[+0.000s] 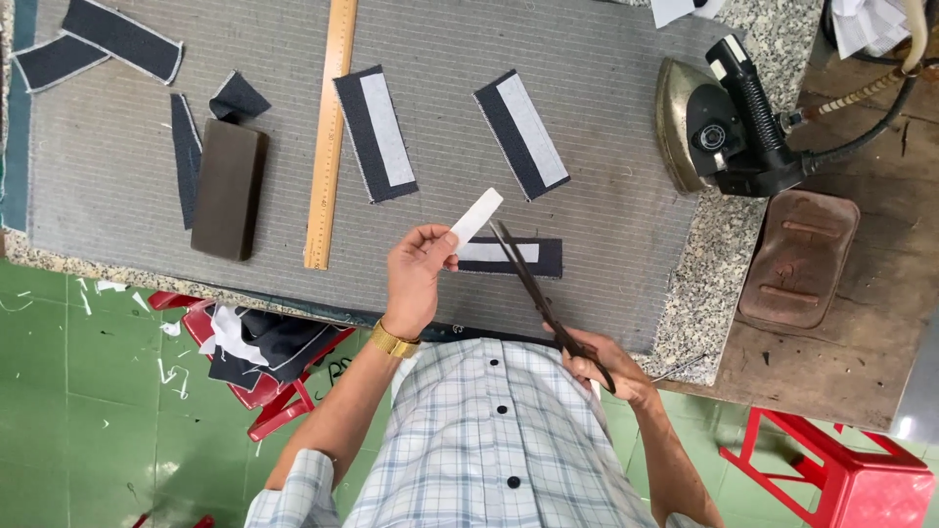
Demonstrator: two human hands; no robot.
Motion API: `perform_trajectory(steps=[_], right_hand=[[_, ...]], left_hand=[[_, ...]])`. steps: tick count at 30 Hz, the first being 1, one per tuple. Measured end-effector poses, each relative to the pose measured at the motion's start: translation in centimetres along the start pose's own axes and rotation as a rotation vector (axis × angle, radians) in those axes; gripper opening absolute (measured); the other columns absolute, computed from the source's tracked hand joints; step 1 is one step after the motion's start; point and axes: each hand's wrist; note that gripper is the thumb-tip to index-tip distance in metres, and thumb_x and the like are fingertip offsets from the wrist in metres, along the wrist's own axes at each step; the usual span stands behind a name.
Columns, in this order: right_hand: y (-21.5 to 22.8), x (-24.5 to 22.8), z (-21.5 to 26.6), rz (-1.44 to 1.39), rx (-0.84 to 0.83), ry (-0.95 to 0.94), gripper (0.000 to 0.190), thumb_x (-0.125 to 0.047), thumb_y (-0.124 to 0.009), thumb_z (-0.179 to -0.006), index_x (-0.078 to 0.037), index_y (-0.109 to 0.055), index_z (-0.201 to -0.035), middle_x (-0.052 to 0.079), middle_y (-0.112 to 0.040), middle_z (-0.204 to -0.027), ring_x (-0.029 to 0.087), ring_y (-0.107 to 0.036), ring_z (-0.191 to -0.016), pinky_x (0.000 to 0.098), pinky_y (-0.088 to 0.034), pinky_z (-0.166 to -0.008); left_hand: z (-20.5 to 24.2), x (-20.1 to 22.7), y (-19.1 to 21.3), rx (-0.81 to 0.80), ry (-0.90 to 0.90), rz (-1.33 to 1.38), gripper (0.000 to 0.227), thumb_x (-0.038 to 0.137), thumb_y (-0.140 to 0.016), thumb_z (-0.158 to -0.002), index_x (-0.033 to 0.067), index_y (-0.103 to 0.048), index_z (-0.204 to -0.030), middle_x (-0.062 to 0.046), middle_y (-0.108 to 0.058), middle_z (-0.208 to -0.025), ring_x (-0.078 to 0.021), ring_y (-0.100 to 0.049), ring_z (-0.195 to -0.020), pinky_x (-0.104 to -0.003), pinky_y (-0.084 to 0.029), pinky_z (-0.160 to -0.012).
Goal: The person irons small rectangular fabric pieces with white strips on a workbench, then cuts a larger piece of dark fabric with shears. The person uses a steam iron to press the fabric and shears to trim the edges of the larger piece.
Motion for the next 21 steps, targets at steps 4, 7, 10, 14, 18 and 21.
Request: perform_trajectory(steps=[4, 7, 10, 14, 18, 21], right_hand=[[0.3, -0.7, -1.3, 0.067, -0.028, -0.049, 0.075, -0.037, -0.077, -0.088, 0.011, -0.050, -0.140, 0.015, -0.067, -0.074, 0.017, -0.061, -0.058, 0.0276, -0.053, -0.039], [-0.1, -1.6, -2.4, 0.152, -0.043, -0.051, 0.080, -0.041, -0.080, -0.085, 0.011, -0.051, -0.139, 0.017, -0.069, -0.077, 0.017, -0.062, -0.061, 0.0273, -0.051, -0.041], [-0.2, -1.7, -3.3, 0.143, -0.056, -0.090, 0.077, -0.031, -0.080, -0.085, 0.009, -0.049, -0.142, 0.016, -0.067, -0.075, 0.016, -0.060, -0.053, 0.0249, -0.050, -0.038], [0.1, -0.3, -4.0, 0.179, -0.015, -0.137, 0.073, -0.025, -0.081, -0.084, 0.007, -0.051, -0.143, 0.015, -0.068, -0.074, 0.014, -0.060, -0.050, 0.0229, -0.047, -0.036], [1.2, 2.3, -4.5, 0.271, 0.019, -0.157, 0.073, -0.025, -0.085, -0.081, 0.001, -0.056, -0.142, 0.016, -0.073, -0.077, 0.016, -0.065, -0.056, 0.0237, -0.050, -0.039], [0.8, 1.7, -4.5, 0.304, 0.032, -0.119, 0.067, -0.018, -0.083, -0.082, -0.001, -0.058, -0.142, 0.014, -0.072, -0.075, 0.014, -0.062, -0.058, 0.0234, -0.050, -0.045]], left_hand=[[0.2, 1.3, 0.0, 0.001, 0.023, -0.025, 0.016, 0.003, -0.073, -0.092, -0.0057, -0.066, -0.104, -0.008, -0.065, -0.083, -0.0108, -0.065, -0.062, -0.022, -0.058, -0.054], [0.0, 1.1, 0.3, 0.006, 0.016, -0.043, 0.016, 0.002, -0.073, -0.091, -0.0067, -0.068, -0.103, -0.007, -0.066, -0.081, -0.0105, -0.066, -0.062, -0.021, -0.058, -0.054], [0.1, 1.6, 0.2, 0.026, 0.003, -0.048, 0.016, 0.001, -0.075, -0.090, -0.0081, -0.071, -0.102, -0.009, -0.066, -0.079, -0.0116, -0.067, -0.060, -0.022, -0.060, -0.053], [0.0, 1.9, 0.2, 0.058, -0.005, -0.050, 0.017, 0.002, -0.077, -0.088, -0.0076, -0.072, -0.101, -0.010, -0.069, -0.079, -0.0112, -0.067, -0.060, -0.021, -0.060, -0.054], [-0.3, 1.4, 0.6, 0.073, -0.011, -0.062, 0.016, 0.003, -0.077, -0.089, -0.0083, -0.073, -0.100, -0.011, -0.070, -0.078, -0.0122, -0.068, -0.059, -0.023, -0.061, -0.053], [-0.4, 1.1, 0.8, 0.083, -0.010, -0.044, 0.019, 0.005, -0.078, -0.089, -0.0087, -0.072, -0.100, -0.011, -0.070, -0.077, -0.0123, -0.068, -0.058, -0.023, -0.062, -0.052]])
Point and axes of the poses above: each hand's wrist, its own z-axis away from the middle knuckle, its own y-axis out of the back of the hand, x = y × z
